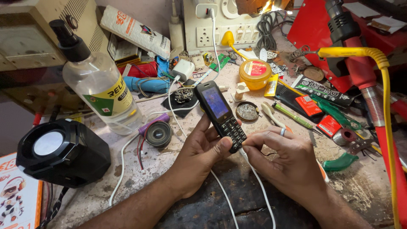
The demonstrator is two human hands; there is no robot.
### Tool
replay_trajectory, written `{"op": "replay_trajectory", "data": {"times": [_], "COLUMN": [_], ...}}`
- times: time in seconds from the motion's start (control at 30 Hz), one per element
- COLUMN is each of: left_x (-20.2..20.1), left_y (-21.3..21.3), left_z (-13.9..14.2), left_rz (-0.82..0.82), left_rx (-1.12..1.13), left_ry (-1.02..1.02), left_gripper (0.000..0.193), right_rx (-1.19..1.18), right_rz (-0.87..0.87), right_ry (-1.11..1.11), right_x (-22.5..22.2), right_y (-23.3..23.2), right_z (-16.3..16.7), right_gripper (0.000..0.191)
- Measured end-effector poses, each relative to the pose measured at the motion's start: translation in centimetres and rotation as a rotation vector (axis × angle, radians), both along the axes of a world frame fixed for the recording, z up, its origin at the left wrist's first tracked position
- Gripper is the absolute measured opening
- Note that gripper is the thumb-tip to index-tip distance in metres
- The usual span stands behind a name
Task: The person holds a black feature phone connected to a white charging cable. They press the keypad buttons, navigate the screen, and rotate the device to inspect the back and sides. The person repeatedly plugs and unplugs the charging cable while observing the screen.
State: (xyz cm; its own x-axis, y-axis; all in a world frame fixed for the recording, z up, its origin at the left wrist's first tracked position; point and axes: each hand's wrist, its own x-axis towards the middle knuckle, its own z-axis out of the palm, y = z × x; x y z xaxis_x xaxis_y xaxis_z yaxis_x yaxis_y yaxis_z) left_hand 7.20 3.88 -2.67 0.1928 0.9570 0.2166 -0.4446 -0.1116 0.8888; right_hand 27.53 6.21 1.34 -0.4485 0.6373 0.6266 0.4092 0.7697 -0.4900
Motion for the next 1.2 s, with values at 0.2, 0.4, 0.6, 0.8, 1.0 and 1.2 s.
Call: {"op": "replay_trajectory", "data": {"times": [0.2, 0.4, 0.6, 0.8, 1.0, 1.2], "left_x": [0.0, 0.2, 0.3, 0.2, 0.1, 0.1], "left_y": [-0.1, -0.2, -0.2, 0.0, -0.1, -0.1], "left_z": [0.1, 0.2, 0.2, 0.2, 0.2, 0.1], "left_rz": [0.014, 0.029, 0.049, 0.023, -0.001, 0.001], "left_rx": [-0.009, -0.015, 0.007, -0.028, 0.008, 0.029], "left_ry": [0.022, 0.044, 0.073, 0.060, 0.036, 0.055], "left_gripper": [0.084, 0.090, 0.086, 0.078, 0.072, 0.077], "right_rx": [0.074, 0.301, 0.331, 0.058, 0.049, 0.033], "right_rz": [0.007, -0.074, -0.319, -0.038, 0.002, -0.028], "right_ry": [-0.016, -0.073, -0.341, 0.066, 0.073, 0.049], "right_x": [-0.2, -0.7, 0.0, 0.2, 0.0, 0.0], "right_y": [0.0, -0.8, -1.1, -0.4, -0.4, -0.5], "right_z": [-0.4, -1.1, -1.1, -0.2, 0.3, -0.1], "right_gripper": [0.012, 0.016, 0.025, 0.014, 0.014, 0.015]}}
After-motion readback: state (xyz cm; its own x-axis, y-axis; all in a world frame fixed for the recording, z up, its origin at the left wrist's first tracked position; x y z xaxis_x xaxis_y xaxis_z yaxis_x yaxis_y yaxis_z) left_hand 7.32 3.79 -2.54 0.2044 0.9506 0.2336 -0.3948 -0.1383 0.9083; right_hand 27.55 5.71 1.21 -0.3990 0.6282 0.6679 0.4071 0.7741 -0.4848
